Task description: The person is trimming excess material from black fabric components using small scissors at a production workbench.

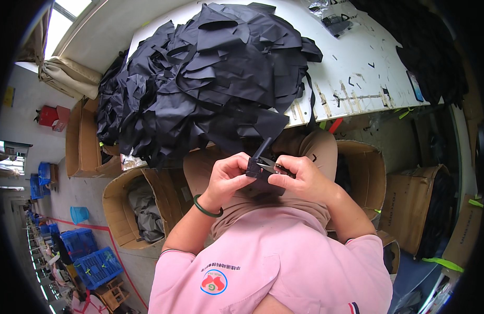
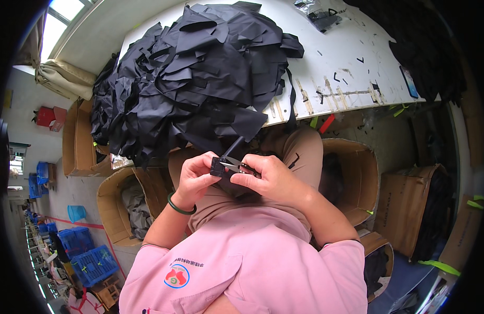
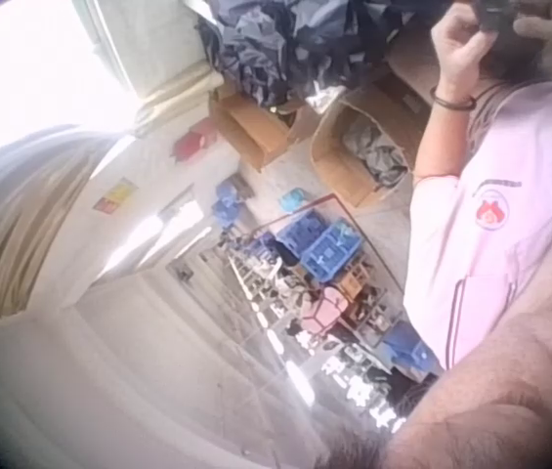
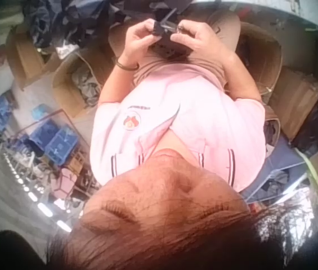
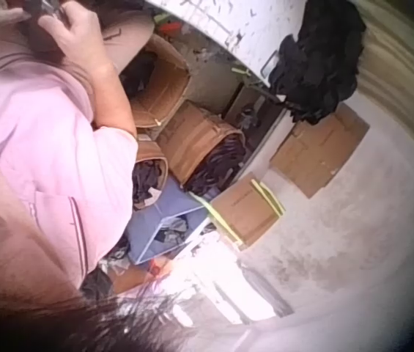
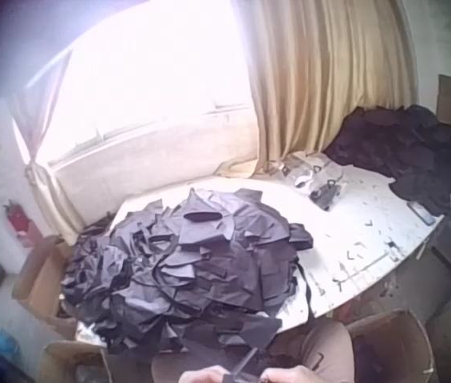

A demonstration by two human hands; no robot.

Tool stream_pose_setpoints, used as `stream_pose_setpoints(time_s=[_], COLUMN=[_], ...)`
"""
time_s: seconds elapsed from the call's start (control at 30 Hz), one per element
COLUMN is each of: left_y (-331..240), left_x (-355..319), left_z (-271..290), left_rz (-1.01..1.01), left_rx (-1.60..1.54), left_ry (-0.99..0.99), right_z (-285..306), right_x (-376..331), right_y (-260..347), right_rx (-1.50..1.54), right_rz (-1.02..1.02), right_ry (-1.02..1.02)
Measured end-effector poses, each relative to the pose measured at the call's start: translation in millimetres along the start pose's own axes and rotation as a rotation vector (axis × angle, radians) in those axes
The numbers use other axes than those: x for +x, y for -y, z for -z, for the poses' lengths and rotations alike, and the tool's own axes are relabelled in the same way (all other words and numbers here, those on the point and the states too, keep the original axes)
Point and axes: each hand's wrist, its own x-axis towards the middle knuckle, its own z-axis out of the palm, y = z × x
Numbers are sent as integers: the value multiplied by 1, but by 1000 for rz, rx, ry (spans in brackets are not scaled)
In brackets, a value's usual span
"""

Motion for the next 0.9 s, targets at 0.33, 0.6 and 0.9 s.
stream_pose_setpoints(time_s=[0.33, 0.6, 0.9], left_y=[2, 0, 5], left_x=[-2, -1, -1], left_z=[-1, -1, 1], left_rz=[110, 61, 115], left_rx=[-15, 30, 7], left_ry=[75, 68, 96], right_z=[9, 15, 13], right_x=[-4, -5, -5], right_y=[14, 6, 12], right_rx=[-414, -396, -498], right_rz=[65, 55, 106], right_ry=[45, 90, 83])
